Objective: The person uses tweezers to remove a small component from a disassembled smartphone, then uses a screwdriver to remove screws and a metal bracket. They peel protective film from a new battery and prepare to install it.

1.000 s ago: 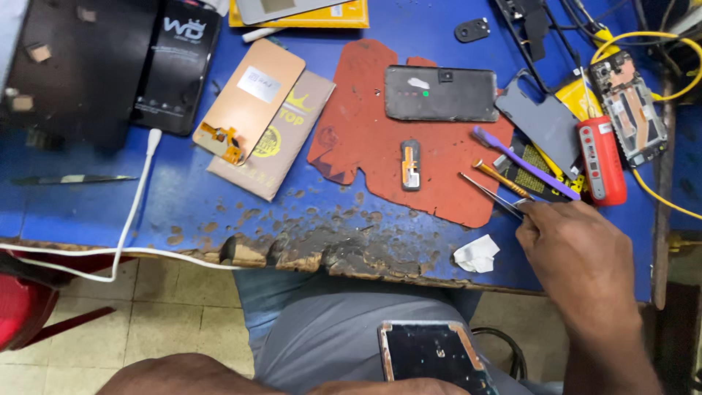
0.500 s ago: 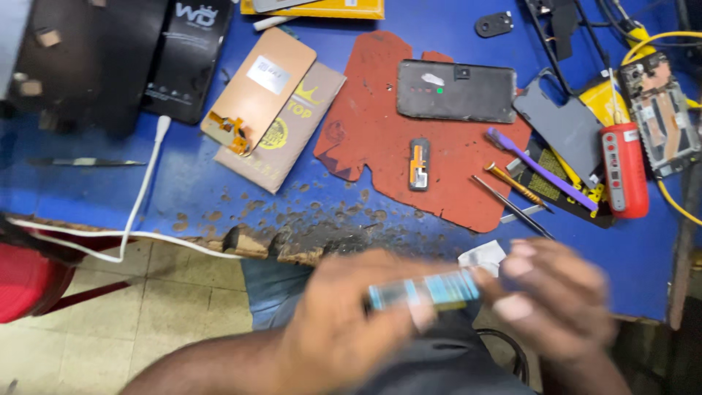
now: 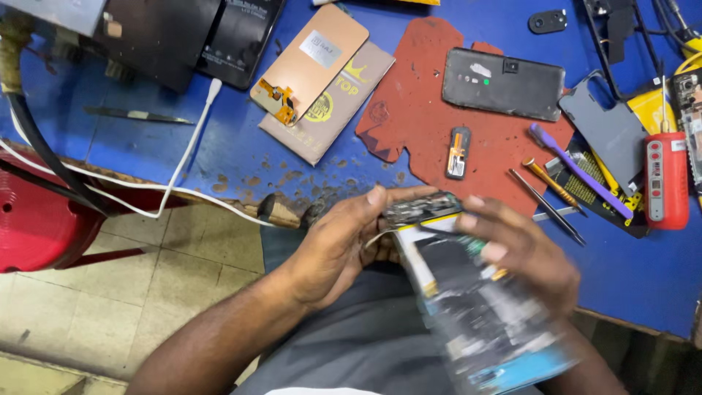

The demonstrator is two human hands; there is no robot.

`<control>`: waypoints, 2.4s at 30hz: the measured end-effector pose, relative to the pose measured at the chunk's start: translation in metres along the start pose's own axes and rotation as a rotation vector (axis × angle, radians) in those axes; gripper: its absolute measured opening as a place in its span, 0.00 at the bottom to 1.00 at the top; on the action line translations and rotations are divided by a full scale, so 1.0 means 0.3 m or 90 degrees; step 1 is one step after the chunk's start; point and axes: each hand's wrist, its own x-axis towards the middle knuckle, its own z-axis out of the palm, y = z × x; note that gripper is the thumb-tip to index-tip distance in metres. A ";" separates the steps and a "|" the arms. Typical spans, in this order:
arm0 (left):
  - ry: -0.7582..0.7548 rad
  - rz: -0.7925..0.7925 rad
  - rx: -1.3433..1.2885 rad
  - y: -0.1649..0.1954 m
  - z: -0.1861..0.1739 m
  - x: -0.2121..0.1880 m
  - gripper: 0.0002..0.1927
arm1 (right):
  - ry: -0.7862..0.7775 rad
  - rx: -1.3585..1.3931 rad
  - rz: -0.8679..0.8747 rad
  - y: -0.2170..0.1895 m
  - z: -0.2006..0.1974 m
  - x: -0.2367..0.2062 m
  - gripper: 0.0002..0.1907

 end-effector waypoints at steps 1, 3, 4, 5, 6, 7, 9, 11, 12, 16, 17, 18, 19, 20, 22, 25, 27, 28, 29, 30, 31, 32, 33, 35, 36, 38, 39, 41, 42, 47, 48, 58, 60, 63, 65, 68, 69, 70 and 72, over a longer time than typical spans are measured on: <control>-0.024 -0.006 0.005 -0.008 -0.009 -0.008 0.36 | -0.019 0.138 0.051 -0.002 -0.010 0.015 0.27; -0.073 -0.018 0.018 -0.025 -0.040 -0.019 0.39 | 0.270 0.226 0.110 0.008 0.078 0.020 0.22; -0.046 0.019 0.047 -0.040 -0.055 -0.032 0.37 | 0.336 0.283 0.143 0.011 0.087 0.020 0.21; -0.020 0.057 0.079 -0.057 -0.072 -0.047 0.36 | 0.405 0.341 0.171 0.013 0.110 0.015 0.19; 0.006 0.093 0.110 -0.075 -0.089 -0.065 0.34 | 0.392 0.414 0.205 0.024 0.107 0.015 0.18; 0.068 0.184 0.250 -0.100 -0.103 -0.094 0.30 | 0.391 0.468 0.239 0.030 0.106 0.014 0.18; 0.191 0.366 0.533 -0.142 -0.135 -0.159 0.22 | 0.406 0.556 0.305 0.042 0.095 0.022 0.20; 0.087 0.391 0.865 -0.155 -0.202 -0.193 0.15 | 0.417 0.600 0.355 0.042 0.084 0.036 0.22; 0.030 0.397 1.030 -0.163 -0.233 -0.206 0.12 | 0.411 0.610 0.374 0.037 0.081 0.043 0.22; 0.001 0.494 1.297 -0.190 -0.360 -0.195 0.21 | 0.392 0.650 0.394 0.027 0.091 0.070 0.21; 0.027 0.478 1.323 -0.202 -0.383 -0.178 0.21 | 0.381 0.652 0.391 0.026 0.095 0.072 0.21; 0.052 0.462 1.348 -0.213 -0.402 -0.168 0.22 | 0.372 0.653 0.388 0.024 0.099 0.071 0.21; 0.086 0.450 1.374 -0.222 -0.421 -0.160 0.22 | 0.364 0.654 0.386 0.024 0.101 0.069 0.21; 0.117 0.438 1.398 -0.229 -0.439 -0.147 0.22 | 0.365 0.671 0.383 0.024 0.102 0.067 0.22; 0.147 0.418 1.401 -0.249 -0.468 -0.127 0.22 | 0.364 0.704 0.379 0.024 0.101 0.061 0.25; 0.147 0.394 1.369 -0.249 -0.496 -0.103 0.21 | 0.336 0.747 0.367 0.022 0.097 0.056 0.24; 0.165 0.370 1.371 -0.247 -0.500 -0.095 0.20 | 0.342 0.756 0.376 0.021 0.099 0.057 0.25; 0.157 0.390 1.388 -0.248 -0.502 -0.097 0.19 | 0.344 0.762 0.379 0.021 0.100 0.057 0.25; 0.149 0.409 1.404 -0.240 -0.487 -0.103 0.19 | 0.337 0.768 0.382 0.021 0.101 0.058 0.25; 0.140 0.430 1.422 -0.224 -0.469 -0.108 0.18 | 0.329 0.773 0.383 0.023 0.103 0.060 0.25; 0.085 0.380 1.344 -0.211 -0.434 -0.122 0.17 | 0.324 0.777 0.383 0.023 0.103 0.061 0.25; 0.029 0.332 1.263 -0.200 -0.386 -0.144 0.16 | 0.321 0.767 0.383 0.025 0.104 0.062 0.25; -0.027 0.283 1.180 -0.176 -0.342 -0.156 0.16 | 0.320 0.757 0.383 0.027 0.106 0.064 0.25; 0.058 0.427 0.990 -0.140 -0.233 -0.196 0.15 | 0.324 0.735 0.396 0.027 0.115 0.068 0.24; 0.107 0.491 0.889 -0.132 -0.170 -0.214 0.15 | 0.322 0.724 0.408 0.028 0.121 0.072 0.24; 0.159 0.553 0.828 -0.089 -0.089 -0.207 0.11 | 0.309 0.717 0.406 0.034 0.142 0.085 0.23; 0.183 0.587 0.800 -0.066 -0.061 -0.191 0.10 | 0.306 0.720 0.392 0.032 0.154 0.089 0.24; 0.229 0.560 0.753 -0.037 -0.014 -0.158 0.06 | 0.296 0.727 0.364 0.025 0.173 0.098 0.23; 0.248 0.545 0.728 -0.026 0.000 -0.146 0.04 | 0.288 0.734 0.349 0.020 0.181 0.101 0.22; 0.288 0.557 0.739 -0.010 0.020 -0.121 0.03 | 0.302 0.739 0.371 0.006 0.197 0.114 0.27; 0.295 0.562 0.744 -0.011 0.019 -0.119 0.03 | 0.304 0.744 0.374 0.005 0.199 0.116 0.27; 0.327 0.581 0.736 -0.018 0.012 -0.123 0.03 | 0.331 0.717 0.344 0.000 0.216 0.109 0.25; 0.328 0.579 0.740 -0.018 0.012 -0.125 0.03 | 0.324 0.719 0.337 0.001 0.216 0.106 0.25; 0.330 0.579 0.738 -0.020 0.012 -0.122 0.03 | 0.329 0.700 0.320 0.004 0.223 0.101 0.22; 0.337 0.584 0.751 -0.023 0.011 -0.119 0.03 | 0.346 0.654 0.297 0.007 0.234 0.097 0.22; 0.340 0.586 0.765 -0.029 0.009 -0.115 0.04 | 0.370 0.562 0.254 0.006 0.251 0.085 0.23; 0.339 0.586 0.770 -0.031 0.007 -0.115 0.04 | 0.370 0.542 0.243 0.005 0.256 0.079 0.25; 0.334 0.577 0.760 -0.032 0.004 -0.115 0.04 | 0.371 0.531 0.240 0.005 0.259 0.076 0.26; 0.324 0.557 0.741 -0.036 0.001 -0.113 0.04 | 0.375 0.518 0.240 0.007 0.265 0.070 0.27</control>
